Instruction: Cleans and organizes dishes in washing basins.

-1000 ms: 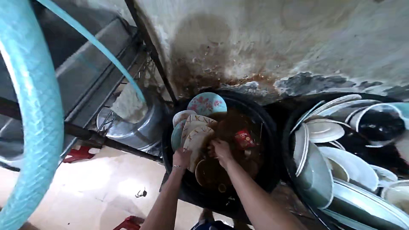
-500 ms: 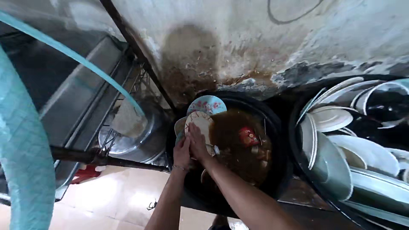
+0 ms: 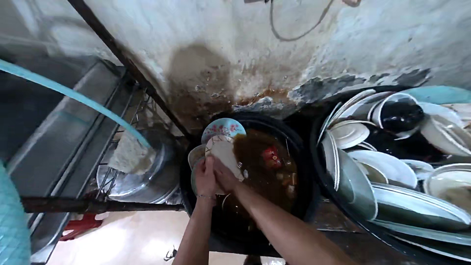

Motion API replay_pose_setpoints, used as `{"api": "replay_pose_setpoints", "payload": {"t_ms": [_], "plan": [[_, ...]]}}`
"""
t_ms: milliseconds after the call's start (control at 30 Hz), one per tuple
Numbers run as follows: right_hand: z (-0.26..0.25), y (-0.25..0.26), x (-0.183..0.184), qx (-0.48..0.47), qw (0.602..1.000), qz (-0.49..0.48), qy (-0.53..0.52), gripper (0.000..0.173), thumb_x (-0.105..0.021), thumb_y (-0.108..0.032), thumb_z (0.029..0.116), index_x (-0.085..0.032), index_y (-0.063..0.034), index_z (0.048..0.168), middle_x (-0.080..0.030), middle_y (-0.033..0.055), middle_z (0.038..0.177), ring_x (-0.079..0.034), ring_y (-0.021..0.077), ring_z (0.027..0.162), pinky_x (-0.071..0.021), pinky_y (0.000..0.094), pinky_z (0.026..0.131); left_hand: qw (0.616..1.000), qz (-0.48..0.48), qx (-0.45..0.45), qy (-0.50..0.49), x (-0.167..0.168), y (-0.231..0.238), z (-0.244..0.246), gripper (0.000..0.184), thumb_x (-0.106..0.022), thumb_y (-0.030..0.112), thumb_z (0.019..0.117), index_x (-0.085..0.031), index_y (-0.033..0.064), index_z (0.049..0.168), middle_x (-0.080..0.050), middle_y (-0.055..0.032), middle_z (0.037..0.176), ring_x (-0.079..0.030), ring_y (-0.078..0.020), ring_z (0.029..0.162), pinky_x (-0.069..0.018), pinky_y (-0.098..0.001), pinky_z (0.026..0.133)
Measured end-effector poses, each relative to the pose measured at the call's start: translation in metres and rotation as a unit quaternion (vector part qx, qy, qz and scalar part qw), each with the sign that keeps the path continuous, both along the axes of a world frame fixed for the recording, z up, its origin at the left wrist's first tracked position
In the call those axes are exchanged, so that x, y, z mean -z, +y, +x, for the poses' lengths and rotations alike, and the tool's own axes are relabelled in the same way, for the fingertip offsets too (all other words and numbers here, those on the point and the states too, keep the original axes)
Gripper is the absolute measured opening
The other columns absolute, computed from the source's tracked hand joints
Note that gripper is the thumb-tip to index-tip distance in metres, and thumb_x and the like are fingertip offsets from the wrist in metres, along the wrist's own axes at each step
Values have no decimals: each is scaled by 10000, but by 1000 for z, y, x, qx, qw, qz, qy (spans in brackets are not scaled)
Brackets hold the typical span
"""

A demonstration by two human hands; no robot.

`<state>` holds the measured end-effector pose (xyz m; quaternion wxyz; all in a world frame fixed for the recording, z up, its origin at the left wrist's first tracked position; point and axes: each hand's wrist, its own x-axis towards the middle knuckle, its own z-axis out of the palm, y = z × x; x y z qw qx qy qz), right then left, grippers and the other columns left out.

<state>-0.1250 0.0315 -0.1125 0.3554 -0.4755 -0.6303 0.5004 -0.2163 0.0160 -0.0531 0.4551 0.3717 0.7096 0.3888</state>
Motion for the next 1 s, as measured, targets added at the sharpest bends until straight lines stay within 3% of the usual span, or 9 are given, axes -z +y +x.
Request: {"api": "replay_pose_setpoints", "payload": {"t_ms": [200, 300, 400, 500, 600, 733, 833, 933, 1000], "plan": [[-2, -33, 19, 26, 998, -58, 22, 472, -376, -293, 1112, -479, -138, 1545, -424, 66, 1619, -395, 215, 1494, -323, 467, 1242, 986, -86, 81, 114, 43, 28, -19, 694, -321, 591, 1087, -515, 52, 1477, -569, -266, 1421, -555, -428, 1301, -445, -644, 1063], [9, -38, 1, 90, 993, -58, 46, 412, -426, -199, 1107, -522, -68, 1486, -549, 145, 1487, -523, 261, 1377, -413, 470, 1170, 969, -79, 139, 190, 39, 24, -9, 730, -311, 618, 1076, -525, 31, 1452, -575, -294, 1390, -569, -470, 1266, -453, -677, 1041], [11, -31, 5, 98, 995, 19, 26, 490, -356, -272, 1122, -422, -60, 1559, -429, 141, 1601, -397, 270, 1487, -316, 481, 1238, 957, -67, 164, 231, 10, 11, 5, 701, -293, 558, 1101, -617, -30, 1302, -665, -301, 1178, -653, -463, 1101, -510, -659, 951], [17, -19, 23, 97, 988, 90, -82, 593, -274, -423, 1115, -295, -144, 1637, -227, 69, 1712, -199, 269, 1579, -193, 593, 1258, 959, -63, 146, 233, -37, -15, 9, 600, -371, 490, 1109, -677, -18, 1198, -704, -245, 1010, -692, -388, 966, -538, -607, 893], [35, -6, 40, 110, 959, 83, -249, 596, -286, -453, 1116, -311, -158, 1633, -234, 83, 1709, -193, 337, 1576, -205, 674, 1216, 964, -61, 82, 246, -65, -39, -9, 561, -446, 466, 1096, -688, -13, 932, -640, -181, 794, -643, -319, 776, -529, -543, 746], [79, -13, 64, 62, 918, -37, -389, 481, -494, -308, 1072, -526, -82, 1495, -325, 172, 1653, -225, 389, 1552, -222, 644, 1224, 983, -18, -23, 182, -69, -53, -41, 417, -526, 357, 1086, -704, -19, 1055, -704, -168, 910, -691, -255, 868, -559, -492, 819], [105, -30, 59, 189, 945, -89, -252, 394, -443, -214, 1094, -609, 3, 1377, -537, 218, 1478, -465, 382, 1417, -383, 553, 1177, 995, -13, -68, 78, -35, -45, -54, 403, -556, 333, 1076, -672, -38, 1181, -703, -208, 1102, -677, -274, 1029, -538, -498, 927], [122, -41, 29, 327, 925, -194, 6, 635, -287, -527, 1103, -611, -66, 1394, -589, 150, 1448, -522, 315, 1368, -404, 576, 1130, 995, -64, -55, -50, 22, -37, -48, 455, -562, 373, 1069, -629, -22, 1283, -689, -200, 1197, -678, -273, 1095, -569, -493, 938], [135, -49, 15, 302, 915, -252, 90, 654, -404, -628, 1044, -566, -145, 1454, -580, 109, 1461, -549, 281, 1334, -456, 575, 1086, 990, -117, 10, -77, 54, -36, -33, 475, -543, 385, 1074, -596, 5, 1354, -685, -186, 1261, -679, -269, 1152, -581, -486, 968]]}}
